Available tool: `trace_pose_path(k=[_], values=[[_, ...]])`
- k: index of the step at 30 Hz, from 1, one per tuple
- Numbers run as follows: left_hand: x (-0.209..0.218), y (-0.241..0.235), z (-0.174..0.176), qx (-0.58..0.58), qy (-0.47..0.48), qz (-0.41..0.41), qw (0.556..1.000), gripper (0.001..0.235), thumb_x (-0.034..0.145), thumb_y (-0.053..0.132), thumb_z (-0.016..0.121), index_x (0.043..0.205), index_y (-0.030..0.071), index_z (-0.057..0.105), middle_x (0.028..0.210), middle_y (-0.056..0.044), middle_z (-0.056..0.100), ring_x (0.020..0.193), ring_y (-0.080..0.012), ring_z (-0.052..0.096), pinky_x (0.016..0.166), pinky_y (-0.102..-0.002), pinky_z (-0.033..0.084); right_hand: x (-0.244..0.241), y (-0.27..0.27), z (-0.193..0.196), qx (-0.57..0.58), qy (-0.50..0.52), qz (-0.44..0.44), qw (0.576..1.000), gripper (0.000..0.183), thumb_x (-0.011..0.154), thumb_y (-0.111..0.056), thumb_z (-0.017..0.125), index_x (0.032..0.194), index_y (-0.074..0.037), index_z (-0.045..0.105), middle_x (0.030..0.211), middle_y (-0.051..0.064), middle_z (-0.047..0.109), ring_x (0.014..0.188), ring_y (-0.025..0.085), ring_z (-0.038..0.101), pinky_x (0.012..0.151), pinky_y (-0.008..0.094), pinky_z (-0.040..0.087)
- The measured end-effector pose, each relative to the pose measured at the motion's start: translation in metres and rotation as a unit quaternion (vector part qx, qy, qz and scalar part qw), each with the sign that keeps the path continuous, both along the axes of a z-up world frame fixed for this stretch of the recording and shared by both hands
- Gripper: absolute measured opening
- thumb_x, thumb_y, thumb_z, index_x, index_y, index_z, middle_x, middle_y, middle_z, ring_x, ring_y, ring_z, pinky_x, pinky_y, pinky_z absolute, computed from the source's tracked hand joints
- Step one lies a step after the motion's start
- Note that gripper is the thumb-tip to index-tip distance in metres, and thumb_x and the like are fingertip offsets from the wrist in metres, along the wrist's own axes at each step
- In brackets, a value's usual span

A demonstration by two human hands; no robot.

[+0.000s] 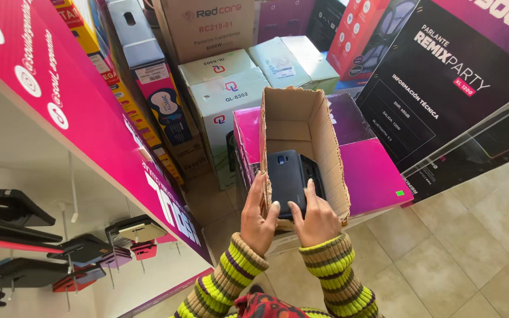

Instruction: The person takes phone cases one at a time from a box and hangs them onto the hooks of a retail display stand.

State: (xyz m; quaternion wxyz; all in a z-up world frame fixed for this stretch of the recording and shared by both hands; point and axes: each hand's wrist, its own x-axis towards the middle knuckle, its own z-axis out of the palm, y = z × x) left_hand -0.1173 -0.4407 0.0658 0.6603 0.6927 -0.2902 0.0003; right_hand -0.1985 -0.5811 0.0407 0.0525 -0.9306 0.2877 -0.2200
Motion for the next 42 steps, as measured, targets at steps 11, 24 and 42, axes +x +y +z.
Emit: trace_pose_path(k=[11,24,42], values=[[-0.003,-0.003,0.003,-0.068,0.142,-0.033,0.987,0.067,0.097,0.000,0.058,0.161,0.014,0.045,0.172,-0.021,0.029,0.149,-0.0528,0.032,0.115,-0.060,0.041,0.004,-0.003,0.025,0.181,-0.168,0.041,0.968,0.062,0.079,-0.036,0.087,0.139,-0.027,0.072,0.112,-0.007,0.082,0.096,0.015,0.076,0.085,0.033,0.061],[0.002,-0.003,0.023,0.029,0.093,-0.001,0.995,0.067,0.097,0.034,0.068,0.156,0.006,0.052,0.170,-0.025,0.032,0.154,-0.0517,0.030,0.118,-0.064,0.038,-0.010,-0.006,0.032,0.564,-0.461,0.061,0.682,0.062,0.096,0.010,0.062,0.155,-0.003,0.048,0.129,0.019,0.068,0.090,0.016,0.072,0.081,0.040,0.068],[0.013,-0.020,0.024,-0.326,0.412,-0.009,0.851,0.038,0.110,0.026,0.056,0.121,-0.005,0.075,0.104,-0.025,0.078,0.099,-0.0312,0.078,0.090,-0.047,0.063,-0.017,-0.022,-0.001,0.014,0.100,0.069,0.993,0.057,0.100,-0.062,0.054,0.146,-0.031,0.062,0.130,-0.003,0.069,0.120,0.023,0.067,0.094,0.041,0.061]])
